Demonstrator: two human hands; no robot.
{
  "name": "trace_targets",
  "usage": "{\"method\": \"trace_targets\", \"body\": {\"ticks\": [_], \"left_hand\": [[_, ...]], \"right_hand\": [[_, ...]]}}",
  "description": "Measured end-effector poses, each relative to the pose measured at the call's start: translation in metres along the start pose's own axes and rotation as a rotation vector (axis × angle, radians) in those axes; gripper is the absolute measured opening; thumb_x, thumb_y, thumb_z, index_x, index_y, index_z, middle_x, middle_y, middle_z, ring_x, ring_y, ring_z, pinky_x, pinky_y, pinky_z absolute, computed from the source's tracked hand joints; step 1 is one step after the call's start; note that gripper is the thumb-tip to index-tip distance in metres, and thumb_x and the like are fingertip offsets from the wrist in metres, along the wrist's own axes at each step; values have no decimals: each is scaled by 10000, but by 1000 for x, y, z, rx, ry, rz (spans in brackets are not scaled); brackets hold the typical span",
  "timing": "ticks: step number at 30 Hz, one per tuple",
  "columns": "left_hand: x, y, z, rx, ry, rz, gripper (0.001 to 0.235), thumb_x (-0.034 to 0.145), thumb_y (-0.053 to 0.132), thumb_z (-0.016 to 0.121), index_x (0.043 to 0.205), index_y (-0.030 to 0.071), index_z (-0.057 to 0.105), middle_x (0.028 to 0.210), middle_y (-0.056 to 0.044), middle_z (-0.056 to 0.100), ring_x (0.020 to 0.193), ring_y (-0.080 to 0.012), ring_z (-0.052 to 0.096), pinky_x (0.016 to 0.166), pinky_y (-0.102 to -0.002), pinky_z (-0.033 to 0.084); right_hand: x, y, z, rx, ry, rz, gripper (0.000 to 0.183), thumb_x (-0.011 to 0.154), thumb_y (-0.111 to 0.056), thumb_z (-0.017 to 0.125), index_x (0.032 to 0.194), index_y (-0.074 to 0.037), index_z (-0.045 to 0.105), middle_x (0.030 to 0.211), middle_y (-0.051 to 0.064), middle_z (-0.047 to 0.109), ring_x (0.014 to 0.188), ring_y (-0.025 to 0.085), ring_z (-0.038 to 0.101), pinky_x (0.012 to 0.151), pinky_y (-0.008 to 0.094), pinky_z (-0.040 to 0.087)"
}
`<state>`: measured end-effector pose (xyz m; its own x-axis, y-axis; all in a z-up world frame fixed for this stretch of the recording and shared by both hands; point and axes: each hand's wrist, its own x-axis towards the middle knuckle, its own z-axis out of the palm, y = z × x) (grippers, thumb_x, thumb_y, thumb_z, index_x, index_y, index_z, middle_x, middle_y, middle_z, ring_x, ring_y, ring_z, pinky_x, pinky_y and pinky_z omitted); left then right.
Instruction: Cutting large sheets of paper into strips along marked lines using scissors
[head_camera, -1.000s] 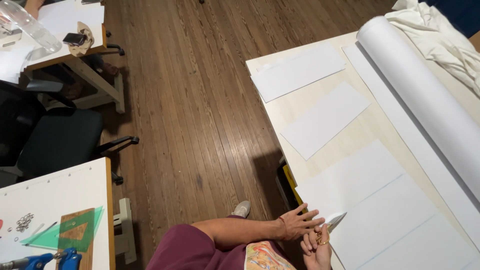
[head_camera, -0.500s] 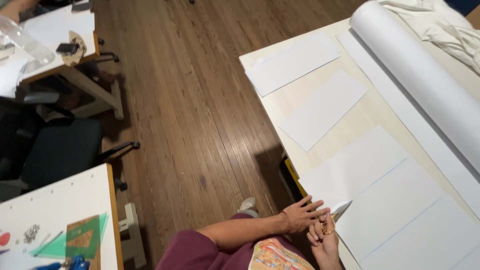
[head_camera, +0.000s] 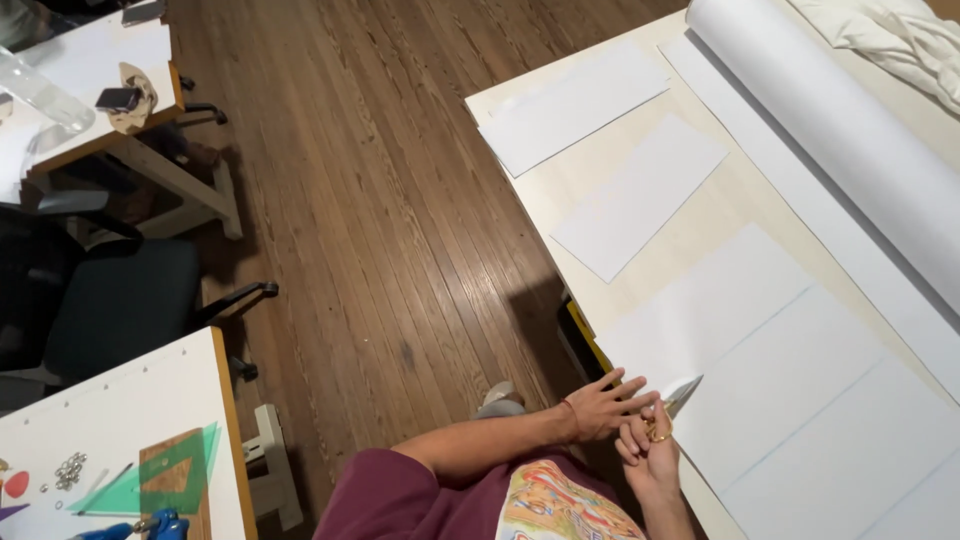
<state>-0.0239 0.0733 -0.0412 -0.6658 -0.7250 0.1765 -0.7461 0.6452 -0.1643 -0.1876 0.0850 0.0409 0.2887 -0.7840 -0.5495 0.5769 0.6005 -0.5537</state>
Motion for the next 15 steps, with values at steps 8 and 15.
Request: {"method": "trace_targets", "body": {"ticks": [8,15], "left_hand": [[5,-23,-23,-128,129,93,438,1049,433,715,1460,290,767,1800,-51,501,1663,-395,496,1422,-660,391],[-1,-26,-9,-151,117,121,706,1096,402,801,1733,326,505,1911,8,434,1776,-302,461,1476,-614,394]], "right_hand": [[-5,-2,8,-27,34,28,394,1256,-509,563,961,-247,582,527,-58,214,416,79,215,347,255,121],[-4,11,-7,-52,115,17,398,1240,-567,557,961,-283,566,525,-62,209,411,75,196,367,248,102]]}}
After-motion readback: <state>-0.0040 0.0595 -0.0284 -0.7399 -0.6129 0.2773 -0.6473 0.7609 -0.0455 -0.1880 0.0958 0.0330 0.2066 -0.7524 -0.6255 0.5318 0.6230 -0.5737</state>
